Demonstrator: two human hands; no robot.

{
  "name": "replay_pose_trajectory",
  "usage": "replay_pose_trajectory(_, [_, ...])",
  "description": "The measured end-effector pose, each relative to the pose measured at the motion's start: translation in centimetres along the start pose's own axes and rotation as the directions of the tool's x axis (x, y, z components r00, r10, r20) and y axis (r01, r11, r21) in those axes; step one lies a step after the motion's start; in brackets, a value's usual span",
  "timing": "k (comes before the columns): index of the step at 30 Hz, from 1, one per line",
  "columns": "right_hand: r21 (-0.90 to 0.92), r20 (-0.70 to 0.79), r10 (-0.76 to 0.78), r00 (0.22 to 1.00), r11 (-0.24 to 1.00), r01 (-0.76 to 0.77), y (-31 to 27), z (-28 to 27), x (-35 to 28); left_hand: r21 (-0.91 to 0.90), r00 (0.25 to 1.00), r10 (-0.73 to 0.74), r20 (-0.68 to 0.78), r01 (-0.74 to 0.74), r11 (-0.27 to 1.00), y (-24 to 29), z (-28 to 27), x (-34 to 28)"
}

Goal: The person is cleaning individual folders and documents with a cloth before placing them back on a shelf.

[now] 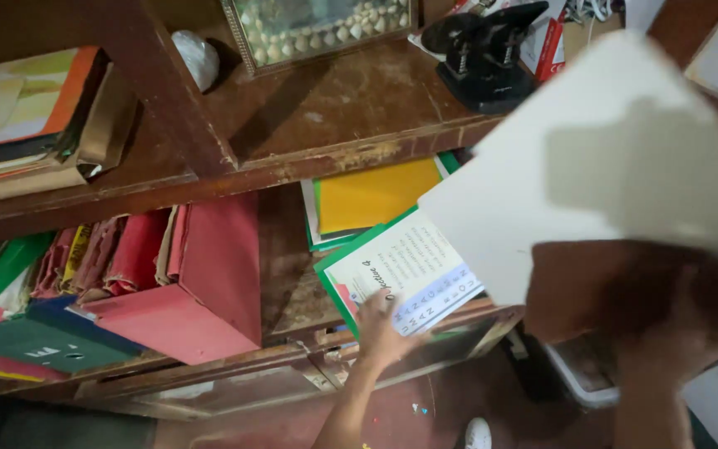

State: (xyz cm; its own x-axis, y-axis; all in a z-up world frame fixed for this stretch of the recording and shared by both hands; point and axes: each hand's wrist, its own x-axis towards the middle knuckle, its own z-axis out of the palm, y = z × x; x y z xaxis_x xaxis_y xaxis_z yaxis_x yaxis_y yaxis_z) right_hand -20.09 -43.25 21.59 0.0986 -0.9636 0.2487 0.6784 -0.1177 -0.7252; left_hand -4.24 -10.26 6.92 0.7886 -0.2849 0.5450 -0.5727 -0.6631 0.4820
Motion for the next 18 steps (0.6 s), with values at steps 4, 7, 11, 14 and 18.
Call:
replay_pose_trajectory(4, [-0.032, 0.150, 0.323, 0.934, 0.946, -0.322, -3.4, 1.8, -1.0, 0.101, 0.874, 0.174, 0.454, -0.244, 0.964, 0.0, 0.3, -0.9])
replay_pose_trajectory(7, [-0.025, 0.077, 0.479, 0.874, 0.878, -0.479, -2.3, 2.3, -2.6, 0.237, 0.894, 0.131, 0.428, -0.251, 0.938, -2.1, -1.5, 2.4])
replay_pose_trajectory(11, [0.258, -0.154, 0.781, 0.605, 0.623, -0.739, 1.1, 2.3, -2.5, -0.409, 0.918, -0.126, 0.376, 0.287, 0.866, -1.3, -6.8, 6.2])
replay_pose_trajectory(14, [0.219, 0.085, 0.784, 0.615, 0.587, -0.779, 6.5, -1.0, -2.1, -0.417, 0.776, -0.387, 0.498, 0.606, 0.677, 2.9, -7.4, 6.7])
replay_pose_trajectory(18, [0.150, 0.112, 0.848, 0.518, 0.501, -0.852, 9.0, -0.6, -3.8, -0.351, 0.336, -0.542, 0.771, 0.933, 0.079, 5.8, -7.8, 6.3])
